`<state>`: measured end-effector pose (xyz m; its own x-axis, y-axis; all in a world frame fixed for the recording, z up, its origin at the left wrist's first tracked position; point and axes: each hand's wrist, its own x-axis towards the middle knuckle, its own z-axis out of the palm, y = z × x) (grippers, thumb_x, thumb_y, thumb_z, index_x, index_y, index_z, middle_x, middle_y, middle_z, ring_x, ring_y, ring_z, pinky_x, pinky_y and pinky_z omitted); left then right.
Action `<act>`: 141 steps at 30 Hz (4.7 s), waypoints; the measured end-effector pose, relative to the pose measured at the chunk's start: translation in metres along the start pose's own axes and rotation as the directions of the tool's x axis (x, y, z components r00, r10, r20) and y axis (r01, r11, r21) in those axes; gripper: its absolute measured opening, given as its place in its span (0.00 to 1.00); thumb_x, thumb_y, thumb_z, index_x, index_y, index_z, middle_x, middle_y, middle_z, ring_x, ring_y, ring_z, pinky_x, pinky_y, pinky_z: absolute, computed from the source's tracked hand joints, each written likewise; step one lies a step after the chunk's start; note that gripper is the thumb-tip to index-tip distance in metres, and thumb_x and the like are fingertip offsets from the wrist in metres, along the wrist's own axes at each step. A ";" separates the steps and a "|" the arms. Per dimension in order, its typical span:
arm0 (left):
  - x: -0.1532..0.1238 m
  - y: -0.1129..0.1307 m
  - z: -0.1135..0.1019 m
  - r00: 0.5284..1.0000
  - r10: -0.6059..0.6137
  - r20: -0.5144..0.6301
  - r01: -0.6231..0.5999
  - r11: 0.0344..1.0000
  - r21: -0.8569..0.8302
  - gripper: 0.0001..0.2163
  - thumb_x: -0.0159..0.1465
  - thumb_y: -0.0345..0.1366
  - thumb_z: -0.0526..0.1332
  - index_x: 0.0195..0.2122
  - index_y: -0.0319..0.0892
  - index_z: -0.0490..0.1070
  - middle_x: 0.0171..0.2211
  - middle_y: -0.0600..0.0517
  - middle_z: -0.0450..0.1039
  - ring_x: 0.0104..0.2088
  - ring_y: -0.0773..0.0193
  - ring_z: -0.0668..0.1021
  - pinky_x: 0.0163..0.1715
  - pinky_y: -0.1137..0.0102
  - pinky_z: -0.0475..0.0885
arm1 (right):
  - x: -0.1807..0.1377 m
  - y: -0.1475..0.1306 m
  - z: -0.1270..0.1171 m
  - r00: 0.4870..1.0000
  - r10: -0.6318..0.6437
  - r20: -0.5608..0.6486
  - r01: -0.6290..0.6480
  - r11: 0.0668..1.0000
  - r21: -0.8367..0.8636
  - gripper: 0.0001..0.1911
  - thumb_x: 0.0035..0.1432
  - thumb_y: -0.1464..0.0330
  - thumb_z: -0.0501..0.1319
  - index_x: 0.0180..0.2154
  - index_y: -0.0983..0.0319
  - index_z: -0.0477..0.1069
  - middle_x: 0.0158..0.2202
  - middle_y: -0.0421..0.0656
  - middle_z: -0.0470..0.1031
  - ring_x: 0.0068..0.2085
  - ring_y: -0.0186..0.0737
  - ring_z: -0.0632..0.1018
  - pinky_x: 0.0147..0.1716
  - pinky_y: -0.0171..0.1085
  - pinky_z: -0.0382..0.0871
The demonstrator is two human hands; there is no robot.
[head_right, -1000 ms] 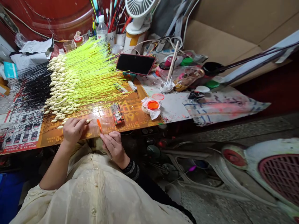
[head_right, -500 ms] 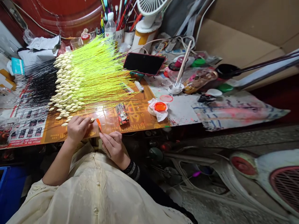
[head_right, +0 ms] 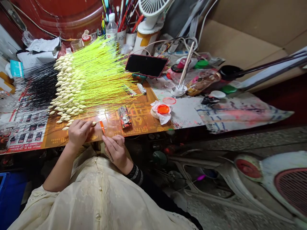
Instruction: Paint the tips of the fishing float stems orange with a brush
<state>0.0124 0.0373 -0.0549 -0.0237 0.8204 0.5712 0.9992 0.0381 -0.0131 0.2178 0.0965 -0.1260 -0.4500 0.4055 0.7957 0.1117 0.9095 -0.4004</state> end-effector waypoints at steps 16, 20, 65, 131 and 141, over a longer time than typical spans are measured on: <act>-0.015 -0.010 -0.009 0.999 -0.044 -0.009 0.044 0.998 0.036 0.07 0.72 0.35 0.58 0.43 0.46 0.76 0.32 0.50 0.79 0.32 0.61 0.74 0.35 0.63 0.64 | 0.003 -0.006 0.003 0.995 -0.075 0.062 0.071 0.995 0.071 0.34 0.63 0.76 0.59 0.69 0.57 0.58 0.46 0.46 0.81 0.44 0.44 0.72 0.51 0.49 0.69; -0.019 -0.012 -0.010 0.999 -0.043 -0.028 0.044 0.997 0.059 0.08 0.72 0.34 0.57 0.44 0.46 0.77 0.32 0.50 0.79 0.31 0.61 0.74 0.34 0.63 0.63 | 0.005 -0.010 0.008 0.995 -0.092 0.048 0.089 0.994 0.067 0.34 0.64 0.76 0.59 0.69 0.57 0.58 0.46 0.46 0.80 0.43 0.44 0.73 0.50 0.49 0.69; -0.030 -0.017 -0.016 0.991 -0.064 -0.118 0.072 0.995 0.065 0.07 0.71 0.34 0.59 0.45 0.45 0.77 0.33 0.49 0.79 0.37 0.60 0.76 0.41 0.62 0.64 | 0.009 -0.021 0.018 0.989 -0.142 0.041 0.138 0.985 0.101 0.35 0.63 0.78 0.59 0.69 0.61 0.58 0.45 0.47 0.81 0.43 0.44 0.71 0.49 0.48 0.71; -0.044 -0.025 -0.021 0.984 -0.145 -0.108 0.145 0.989 -0.013 0.10 0.72 0.36 0.57 0.46 0.45 0.79 0.38 0.46 0.80 0.42 0.57 0.76 0.47 0.59 0.67 | 0.000 -0.029 0.041 0.985 -0.124 0.118 0.111 0.988 0.106 0.31 0.68 0.71 0.57 0.70 0.59 0.56 0.48 0.47 0.80 0.48 0.44 0.75 0.53 0.48 0.71; -0.043 -0.025 -0.022 0.985 -0.121 -0.123 0.124 0.992 0.015 0.09 0.71 0.35 0.58 0.45 0.45 0.79 0.38 0.47 0.80 0.41 0.57 0.76 0.46 0.61 0.66 | 0.008 -0.034 0.039 0.988 -0.137 0.069 0.131 0.987 0.092 0.34 0.66 0.76 0.58 0.71 0.61 0.55 0.46 0.48 0.81 0.45 0.44 0.75 0.49 0.47 0.73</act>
<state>-0.0109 -0.0118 -0.0615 -0.1406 0.7331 0.6655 0.9879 0.1480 0.0456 0.1762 0.0652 -0.1234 -0.5209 0.2696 0.8099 -0.0301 0.9424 -0.3331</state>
